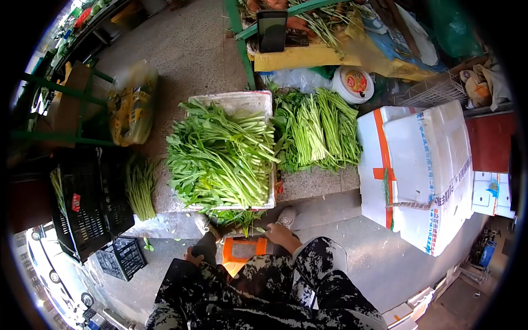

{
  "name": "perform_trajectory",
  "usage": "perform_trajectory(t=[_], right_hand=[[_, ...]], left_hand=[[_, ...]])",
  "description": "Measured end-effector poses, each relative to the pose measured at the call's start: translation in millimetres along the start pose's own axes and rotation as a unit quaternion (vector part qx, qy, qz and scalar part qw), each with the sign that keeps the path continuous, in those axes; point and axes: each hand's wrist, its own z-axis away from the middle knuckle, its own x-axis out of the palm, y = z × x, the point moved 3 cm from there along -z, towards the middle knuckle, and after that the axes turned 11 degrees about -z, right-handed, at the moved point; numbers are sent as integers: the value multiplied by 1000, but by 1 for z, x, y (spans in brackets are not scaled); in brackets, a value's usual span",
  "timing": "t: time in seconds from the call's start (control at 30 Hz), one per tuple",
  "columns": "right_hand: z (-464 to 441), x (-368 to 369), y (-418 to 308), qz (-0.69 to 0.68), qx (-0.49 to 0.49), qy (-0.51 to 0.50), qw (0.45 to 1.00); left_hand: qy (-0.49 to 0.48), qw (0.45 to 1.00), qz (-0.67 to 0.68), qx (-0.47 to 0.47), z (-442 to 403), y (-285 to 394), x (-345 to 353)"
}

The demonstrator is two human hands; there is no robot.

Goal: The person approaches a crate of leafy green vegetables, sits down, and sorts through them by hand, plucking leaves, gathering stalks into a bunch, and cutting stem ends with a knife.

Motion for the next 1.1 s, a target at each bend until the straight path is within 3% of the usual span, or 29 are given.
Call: perform_trajectory(t=[0.03,0.17,0.23,0.33,0.4,0.6,0.63,0.73,0.8,0.87,1.0,1.1], right_hand=[[-18,14,-3,1,0,-65,998],[-63,60,-16,-14,-84,-58,995],[-80,80,-23,16,-112,-125,986],[-84,86,-41,13,-136,-193,972],[-85,85,-51,29,-151,-217,964],[-64,82,-58,39,-299,-207,931],[-56,76,-67,90,-309,-211,923],[-27,69,-81,148,-359,-111,915],[-24,76,-85,206,-324,-122,915],[-28,88,-88,297,-355,-90,882],[-45,97,-90,282,-116,-106,946],[-86,107,-54,301,-134,-74,941]], left_hand=[[5,995,-90,-42,-3,12,-9],[77,991,-82,-71,-52,9,-29],[30,993,-111,-31,-67,18,-44],[185,967,-135,109,-85,14,-52],[197,971,-101,92,-92,6,-53],[255,961,-61,85,-83,0,-61],[260,959,-57,98,-83,-3,-59],[304,945,-45,114,-70,-13,-51],[352,923,-11,155,-62,-15,-42],[402,902,22,154,-44,-20,-36],[469,861,8,194,-32,-26,-23],[514,834,24,198,-31,-35,-23]])
